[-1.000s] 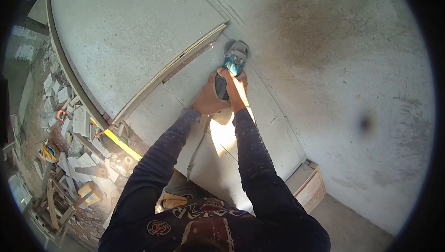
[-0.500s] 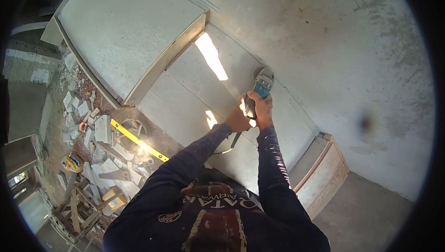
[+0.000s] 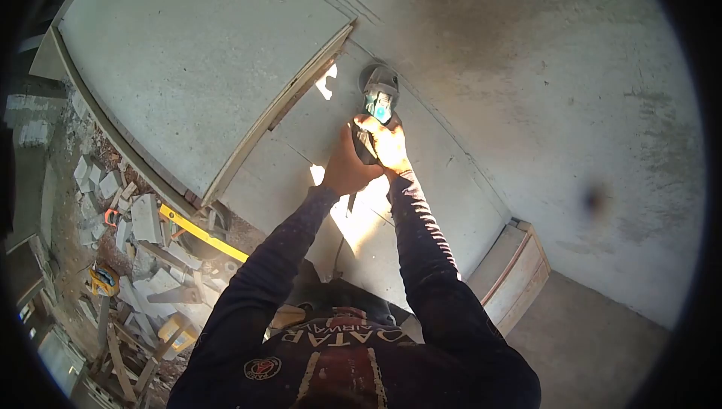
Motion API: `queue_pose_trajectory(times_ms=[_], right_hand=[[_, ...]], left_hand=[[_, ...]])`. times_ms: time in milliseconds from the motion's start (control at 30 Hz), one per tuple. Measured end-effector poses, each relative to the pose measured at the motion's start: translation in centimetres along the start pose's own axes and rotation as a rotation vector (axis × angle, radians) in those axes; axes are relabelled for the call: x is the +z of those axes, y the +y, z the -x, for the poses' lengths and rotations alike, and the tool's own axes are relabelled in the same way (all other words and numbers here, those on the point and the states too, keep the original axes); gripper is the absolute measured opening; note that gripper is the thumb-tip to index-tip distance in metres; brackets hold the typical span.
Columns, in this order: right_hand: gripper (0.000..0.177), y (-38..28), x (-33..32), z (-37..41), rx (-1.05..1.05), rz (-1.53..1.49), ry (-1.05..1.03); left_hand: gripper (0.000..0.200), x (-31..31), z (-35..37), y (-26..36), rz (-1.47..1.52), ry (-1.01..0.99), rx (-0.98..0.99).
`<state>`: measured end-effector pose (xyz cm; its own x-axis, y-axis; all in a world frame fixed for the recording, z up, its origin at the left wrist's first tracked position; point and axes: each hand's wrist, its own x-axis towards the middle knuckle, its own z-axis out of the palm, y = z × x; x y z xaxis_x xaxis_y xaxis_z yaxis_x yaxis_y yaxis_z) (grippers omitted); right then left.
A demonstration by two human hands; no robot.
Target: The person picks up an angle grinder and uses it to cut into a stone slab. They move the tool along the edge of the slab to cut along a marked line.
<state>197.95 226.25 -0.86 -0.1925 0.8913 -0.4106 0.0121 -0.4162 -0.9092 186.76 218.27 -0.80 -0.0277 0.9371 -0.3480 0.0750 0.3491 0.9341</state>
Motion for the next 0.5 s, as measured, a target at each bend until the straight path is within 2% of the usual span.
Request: queue_pose_trajectory(times_ms=[33, 100, 167, 267, 400, 500], right_hand=[[0.023, -0.4, 0.6, -0.4, -0.025, 0.008, 0.021], [0.023, -1.3, 1.5, -1.1, 0.063, 0.024, 0.076], [0.031, -1.9, 2.1, -1.5, 0.105, 0.087, 0.063], [0.031, -1.8, 2.0, -1.8, 0.136, 0.080, 0.115], [0.030, -1.6, 2.2, -1.8, 0.135, 0.040, 0.136], [0.031, -1.0, 1.7, -2.4, 0.129, 0.019, 0.121]], left_hand=[[0.110, -0.6, -0.7, -0.1, -0.011, -0.020, -0.023], [0.110, -1.4, -1.8, -0.2, -0.019, -0.057, -0.053], [0.111, -1.7, -2.4, -0.2, -0.008, -0.029, -0.017], [0.113, -1.4, -2.8, -0.8, -0.029, 0.046, 0.076], [0.109, -1.8, -2.9, -0.1, -0.077, -0.019, -0.036], [0.109, -1.8, -3.0, 0.0, -0.040, -0.008, -0.015]])
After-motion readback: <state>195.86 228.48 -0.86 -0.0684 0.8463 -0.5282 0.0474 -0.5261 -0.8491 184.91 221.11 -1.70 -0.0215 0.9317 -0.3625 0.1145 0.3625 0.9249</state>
